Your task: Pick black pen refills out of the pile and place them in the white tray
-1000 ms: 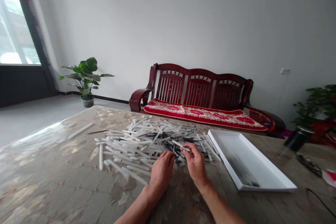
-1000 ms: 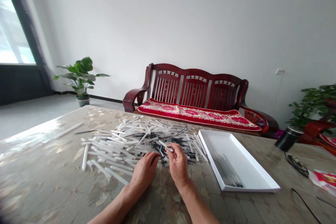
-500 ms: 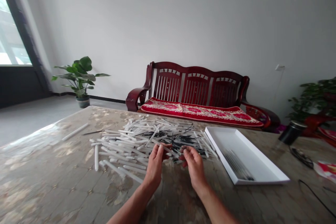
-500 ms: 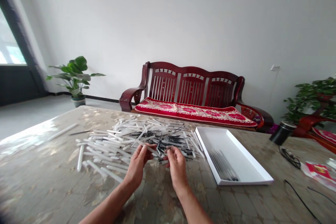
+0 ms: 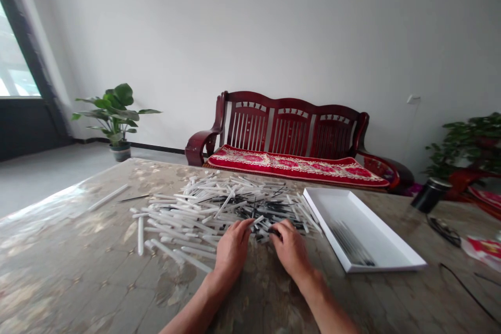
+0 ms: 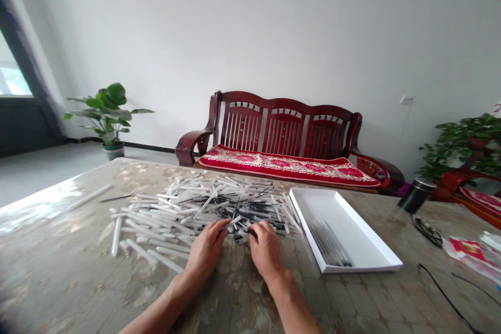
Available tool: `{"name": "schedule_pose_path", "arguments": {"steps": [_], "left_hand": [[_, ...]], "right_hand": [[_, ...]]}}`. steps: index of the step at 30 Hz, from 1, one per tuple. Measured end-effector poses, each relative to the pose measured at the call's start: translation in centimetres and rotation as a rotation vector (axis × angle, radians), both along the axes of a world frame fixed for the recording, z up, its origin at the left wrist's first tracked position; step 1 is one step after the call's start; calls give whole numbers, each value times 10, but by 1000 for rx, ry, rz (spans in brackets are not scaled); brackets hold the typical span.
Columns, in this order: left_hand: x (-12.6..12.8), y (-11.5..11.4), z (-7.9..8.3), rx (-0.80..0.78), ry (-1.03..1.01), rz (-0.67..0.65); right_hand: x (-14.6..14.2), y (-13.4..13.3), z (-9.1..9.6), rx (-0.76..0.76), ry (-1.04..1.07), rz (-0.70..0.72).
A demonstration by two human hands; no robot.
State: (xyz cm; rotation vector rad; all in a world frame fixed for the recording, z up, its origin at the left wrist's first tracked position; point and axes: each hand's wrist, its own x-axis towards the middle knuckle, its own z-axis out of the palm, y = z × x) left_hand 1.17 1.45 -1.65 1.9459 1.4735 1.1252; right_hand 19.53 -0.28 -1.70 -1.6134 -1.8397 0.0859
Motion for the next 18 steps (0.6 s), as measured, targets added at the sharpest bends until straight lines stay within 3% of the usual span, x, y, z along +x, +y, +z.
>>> {"name": "schedule_pose_path", "arguments": {"steps": [4, 9, 18], "left_hand": [[-2, -3, 6, 47, 207, 3], [-6, -1, 7, 87, 299, 6], [-16, 11, 1, 133, 285, 104]], "right_hand": [[-9, -1, -1, -22, -113, -27], [-10, 2, -3, -39, -123, -44], [40, 16, -5, 193, 182, -132]]}}
